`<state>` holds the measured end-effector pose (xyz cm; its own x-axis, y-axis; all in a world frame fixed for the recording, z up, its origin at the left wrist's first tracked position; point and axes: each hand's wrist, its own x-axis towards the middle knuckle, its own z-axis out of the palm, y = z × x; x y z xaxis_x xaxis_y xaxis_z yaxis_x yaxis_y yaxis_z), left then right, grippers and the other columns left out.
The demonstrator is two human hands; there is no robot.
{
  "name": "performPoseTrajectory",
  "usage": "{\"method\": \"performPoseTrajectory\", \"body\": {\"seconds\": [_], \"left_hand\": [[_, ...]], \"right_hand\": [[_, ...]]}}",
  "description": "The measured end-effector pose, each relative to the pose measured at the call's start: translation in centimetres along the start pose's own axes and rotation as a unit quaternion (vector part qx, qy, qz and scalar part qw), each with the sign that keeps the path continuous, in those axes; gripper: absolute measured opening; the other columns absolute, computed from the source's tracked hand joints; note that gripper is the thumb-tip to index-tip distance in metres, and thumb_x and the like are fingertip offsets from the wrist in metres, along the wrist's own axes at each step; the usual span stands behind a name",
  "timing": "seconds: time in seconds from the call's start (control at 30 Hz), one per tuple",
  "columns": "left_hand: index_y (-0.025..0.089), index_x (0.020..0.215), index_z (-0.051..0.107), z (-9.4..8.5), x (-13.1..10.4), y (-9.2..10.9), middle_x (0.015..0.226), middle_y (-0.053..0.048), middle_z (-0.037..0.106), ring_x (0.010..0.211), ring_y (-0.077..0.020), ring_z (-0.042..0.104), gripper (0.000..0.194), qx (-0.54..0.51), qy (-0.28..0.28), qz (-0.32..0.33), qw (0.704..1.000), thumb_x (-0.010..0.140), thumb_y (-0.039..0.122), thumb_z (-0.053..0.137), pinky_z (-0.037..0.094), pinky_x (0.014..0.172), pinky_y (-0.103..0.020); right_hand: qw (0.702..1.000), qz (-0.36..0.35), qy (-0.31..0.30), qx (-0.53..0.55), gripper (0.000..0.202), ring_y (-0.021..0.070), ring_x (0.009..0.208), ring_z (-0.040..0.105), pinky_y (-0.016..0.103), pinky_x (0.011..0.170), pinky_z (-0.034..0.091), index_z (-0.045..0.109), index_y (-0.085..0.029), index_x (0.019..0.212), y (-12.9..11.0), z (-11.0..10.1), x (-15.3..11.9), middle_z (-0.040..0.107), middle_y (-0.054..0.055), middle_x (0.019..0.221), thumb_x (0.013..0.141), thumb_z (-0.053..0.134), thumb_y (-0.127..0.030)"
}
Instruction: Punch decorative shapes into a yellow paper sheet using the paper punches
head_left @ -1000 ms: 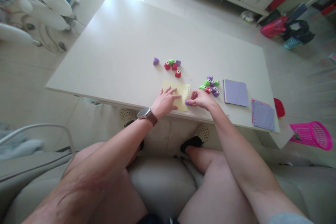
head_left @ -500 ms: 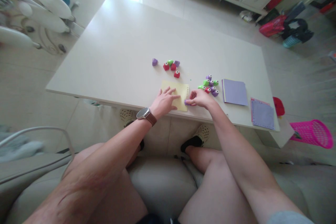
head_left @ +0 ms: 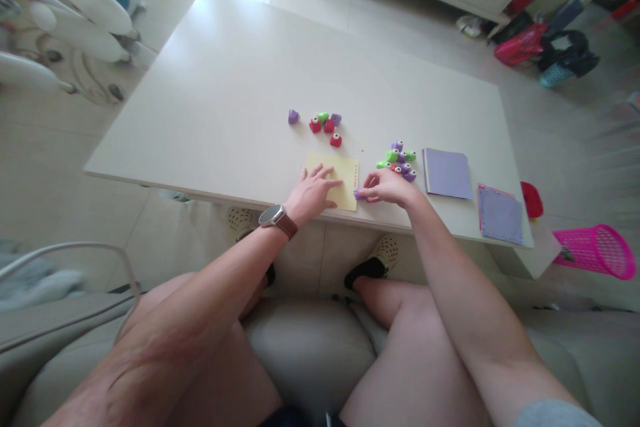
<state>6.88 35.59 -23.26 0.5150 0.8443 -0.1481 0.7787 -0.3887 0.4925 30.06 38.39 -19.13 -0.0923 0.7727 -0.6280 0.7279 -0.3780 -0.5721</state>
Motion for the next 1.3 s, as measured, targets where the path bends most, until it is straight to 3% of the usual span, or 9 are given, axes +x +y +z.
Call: {"method": "performPoseTrajectory", "body": {"seconds": [0.17, 0.57, 0.83, 1.0, 1.3], "left_hand": [[0.029, 0.148, 0.062, 0.0, 0.1, -0.1, 0.169, -0.013, 0.041, 0.160, -0.0376, 0.028, 0.063, -0.001, -0.001, 0.000, 1.000, 0.088, 0.034, 0.080, 0.021, 0.128, -0.069], [0.031, 0.148, 0.062, 0.1, 0.1, -0.1, 0.169, -0.011, 0.041, 0.160, -0.0367, 0.028, 0.062, 0.003, 0.001, -0.001, 1.000, 0.088, 0.035, 0.080, 0.021, 0.129, -0.067], [0.031, 0.147, 0.062, 0.1, 0.1, 0.0, 0.169, -0.010, 0.041, 0.160, -0.0367, 0.029, 0.062, 0.006, 0.001, -0.002, 1.000, 0.088, 0.036, 0.080, 0.021, 0.129, -0.066], [0.031, 0.147, 0.062, 0.0, 0.2, -0.3, 0.168, -0.011, 0.042, 0.160, -0.0366, 0.029, 0.062, 0.006, 0.001, -0.008, 1.000, 0.088, 0.035, 0.080, 0.022, 0.129, -0.067], [0.030, 0.146, 0.062, -0.3, 0.4, -1.3, 0.167, -0.011, 0.044, 0.159, -0.0384, 0.030, 0.064, 0.002, 0.008, -0.023, 1.000, 0.085, 0.035, 0.083, 0.022, 0.128, -0.069]], "right_hand": [[0.999, -0.001, 0.015, -0.039, 0.031, 0.0200, 0.071, 0.075, 0.030, 0.068, 0.063, 0.063, -0.017, 0.079, 1.2, -0.4, 0.3, 0.077, 0.010, 0.087, 0.076, 0.093, -0.027], [0.995, -0.007, 0.027, -0.099, 0.030, 0.0205, 0.072, 0.074, 0.029, 0.070, 0.059, 0.069, -0.017, 0.087, 1.2, -1.1, -0.4, 0.077, 0.009, 0.080, 0.076, 0.092, -0.033], [0.987, -0.017, 0.031, -0.159, 0.025, 0.0198, 0.076, 0.071, 0.027, 0.066, 0.053, 0.069, -0.018, 0.097, 0.5, -0.5, -1.2, 0.079, 0.011, 0.096, 0.080, 0.082, -0.032], [0.977, -0.056, 0.029, -0.202, 0.015, 0.0186, 0.084, 0.070, 0.025, 0.067, 0.050, 0.072, -0.019, 0.096, 0.1, 0.3, -1.5, 0.079, 0.009, 0.103, 0.082, 0.076, -0.021], [0.994, -0.050, 0.030, -0.097, 0.016, 0.0177, 0.077, 0.071, 0.026, 0.069, 0.052, 0.071, -0.019, 0.101, 1.5, -1.0, -0.8, 0.079, 0.008, 0.095, 0.086, 0.070, -0.021]]}}
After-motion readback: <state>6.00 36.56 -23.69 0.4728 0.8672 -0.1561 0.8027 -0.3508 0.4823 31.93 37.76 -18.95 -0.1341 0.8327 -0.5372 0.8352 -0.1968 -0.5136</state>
